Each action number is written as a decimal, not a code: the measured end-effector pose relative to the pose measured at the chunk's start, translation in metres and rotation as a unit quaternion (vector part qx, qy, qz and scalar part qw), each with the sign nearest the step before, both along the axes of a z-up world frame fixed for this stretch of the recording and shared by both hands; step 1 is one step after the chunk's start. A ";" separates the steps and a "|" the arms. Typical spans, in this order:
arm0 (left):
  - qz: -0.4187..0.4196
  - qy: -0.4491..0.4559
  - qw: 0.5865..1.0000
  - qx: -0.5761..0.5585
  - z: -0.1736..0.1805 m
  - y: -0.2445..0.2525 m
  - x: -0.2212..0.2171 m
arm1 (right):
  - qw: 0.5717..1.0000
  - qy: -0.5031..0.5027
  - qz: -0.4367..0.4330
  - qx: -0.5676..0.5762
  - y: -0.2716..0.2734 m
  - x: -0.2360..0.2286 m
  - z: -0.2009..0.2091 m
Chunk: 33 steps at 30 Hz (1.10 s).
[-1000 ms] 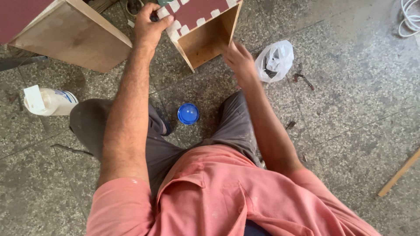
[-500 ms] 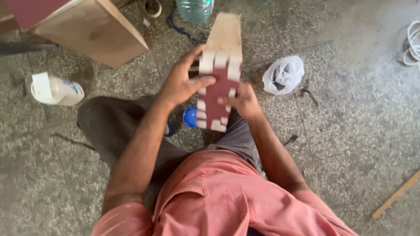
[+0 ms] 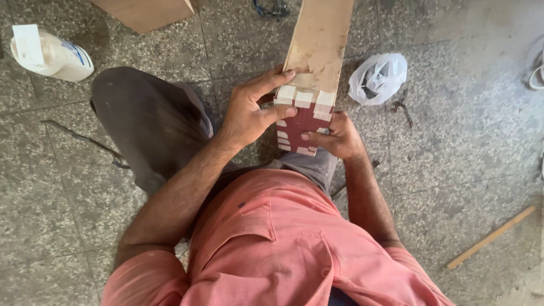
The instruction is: The person assembles a small wooden box by applying adhesive to the edges and securing them with masking tape. They use a chisel to adjust the joints and repeatedly apply tape to reinforce the corners.
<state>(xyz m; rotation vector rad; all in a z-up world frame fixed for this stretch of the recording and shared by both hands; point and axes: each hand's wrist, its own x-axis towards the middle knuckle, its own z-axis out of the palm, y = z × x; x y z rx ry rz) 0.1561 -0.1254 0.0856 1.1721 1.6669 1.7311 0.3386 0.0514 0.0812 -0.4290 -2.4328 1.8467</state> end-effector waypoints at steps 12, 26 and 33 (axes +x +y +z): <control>0.066 -0.080 0.992 -0.074 -0.007 0.007 -0.006 | 0.963 0.134 -0.125 -0.200 0.065 -0.026 -0.010; 0.234 0.095 0.960 -0.117 -0.004 -0.084 -0.058 | 0.876 0.240 -0.261 -0.328 0.219 -0.107 -0.012; 0.355 0.001 0.930 -0.097 -0.033 -0.149 -0.120 | 0.883 0.217 -0.287 -0.302 0.258 -0.116 -0.022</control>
